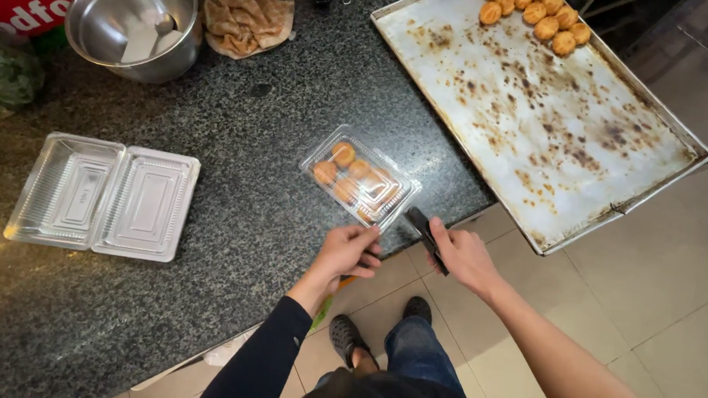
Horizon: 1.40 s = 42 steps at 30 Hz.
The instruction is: The person picks up baked rolls from a metal tray by hand, places them into plastic containers, and then staples the containers shut using a stapler.
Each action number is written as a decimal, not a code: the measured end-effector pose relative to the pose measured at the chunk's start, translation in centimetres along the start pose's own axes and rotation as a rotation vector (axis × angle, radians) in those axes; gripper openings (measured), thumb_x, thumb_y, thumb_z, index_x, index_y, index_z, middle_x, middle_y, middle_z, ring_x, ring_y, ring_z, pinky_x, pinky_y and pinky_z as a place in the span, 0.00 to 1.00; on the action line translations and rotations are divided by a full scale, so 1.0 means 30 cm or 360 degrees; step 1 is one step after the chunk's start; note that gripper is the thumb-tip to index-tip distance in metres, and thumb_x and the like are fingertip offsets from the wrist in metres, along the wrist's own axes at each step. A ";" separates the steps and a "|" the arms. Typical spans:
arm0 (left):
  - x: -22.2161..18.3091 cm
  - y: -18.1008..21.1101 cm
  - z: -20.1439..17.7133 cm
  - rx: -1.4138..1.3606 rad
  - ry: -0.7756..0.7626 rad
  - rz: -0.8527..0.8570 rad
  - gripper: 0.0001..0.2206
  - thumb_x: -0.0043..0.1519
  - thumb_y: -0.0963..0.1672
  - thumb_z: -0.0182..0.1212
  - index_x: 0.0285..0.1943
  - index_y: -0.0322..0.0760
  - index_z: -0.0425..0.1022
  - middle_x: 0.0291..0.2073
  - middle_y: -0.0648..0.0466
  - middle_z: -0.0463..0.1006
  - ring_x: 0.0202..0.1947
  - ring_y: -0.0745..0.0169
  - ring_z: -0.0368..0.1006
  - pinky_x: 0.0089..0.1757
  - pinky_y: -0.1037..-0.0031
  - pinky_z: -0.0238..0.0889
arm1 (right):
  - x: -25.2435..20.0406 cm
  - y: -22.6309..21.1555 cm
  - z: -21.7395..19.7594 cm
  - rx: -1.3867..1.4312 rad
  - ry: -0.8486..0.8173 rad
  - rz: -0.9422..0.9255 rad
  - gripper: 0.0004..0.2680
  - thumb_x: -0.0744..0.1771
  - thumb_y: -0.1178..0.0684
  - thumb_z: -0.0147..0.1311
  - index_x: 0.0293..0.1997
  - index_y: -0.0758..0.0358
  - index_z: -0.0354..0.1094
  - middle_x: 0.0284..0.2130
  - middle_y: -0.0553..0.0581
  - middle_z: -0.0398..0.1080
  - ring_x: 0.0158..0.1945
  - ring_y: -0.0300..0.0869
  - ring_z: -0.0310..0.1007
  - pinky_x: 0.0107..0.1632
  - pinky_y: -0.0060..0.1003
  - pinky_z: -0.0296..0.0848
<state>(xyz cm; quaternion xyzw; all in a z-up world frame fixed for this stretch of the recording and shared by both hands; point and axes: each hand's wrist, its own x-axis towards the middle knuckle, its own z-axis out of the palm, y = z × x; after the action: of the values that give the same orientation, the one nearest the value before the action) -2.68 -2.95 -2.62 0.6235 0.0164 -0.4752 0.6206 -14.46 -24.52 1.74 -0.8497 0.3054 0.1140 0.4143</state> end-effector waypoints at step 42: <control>0.062 -0.039 0.003 -0.0069 0.0085 0.0072 0.12 0.65 0.45 0.63 0.37 0.27 0.75 0.29 0.50 0.79 0.28 0.63 0.79 0.31 0.73 0.78 | 0.029 0.027 0.139 -0.0429 0.0135 -0.0284 0.29 0.69 0.27 0.33 0.24 0.59 0.78 0.19 0.60 0.72 0.31 0.57 0.75 0.39 0.51 0.72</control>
<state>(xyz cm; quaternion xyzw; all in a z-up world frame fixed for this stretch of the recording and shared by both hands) -2.42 -3.80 -4.61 0.6226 0.0291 -0.4437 0.6440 -14.02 -22.02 -1.79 -0.9255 0.2278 0.0807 0.2917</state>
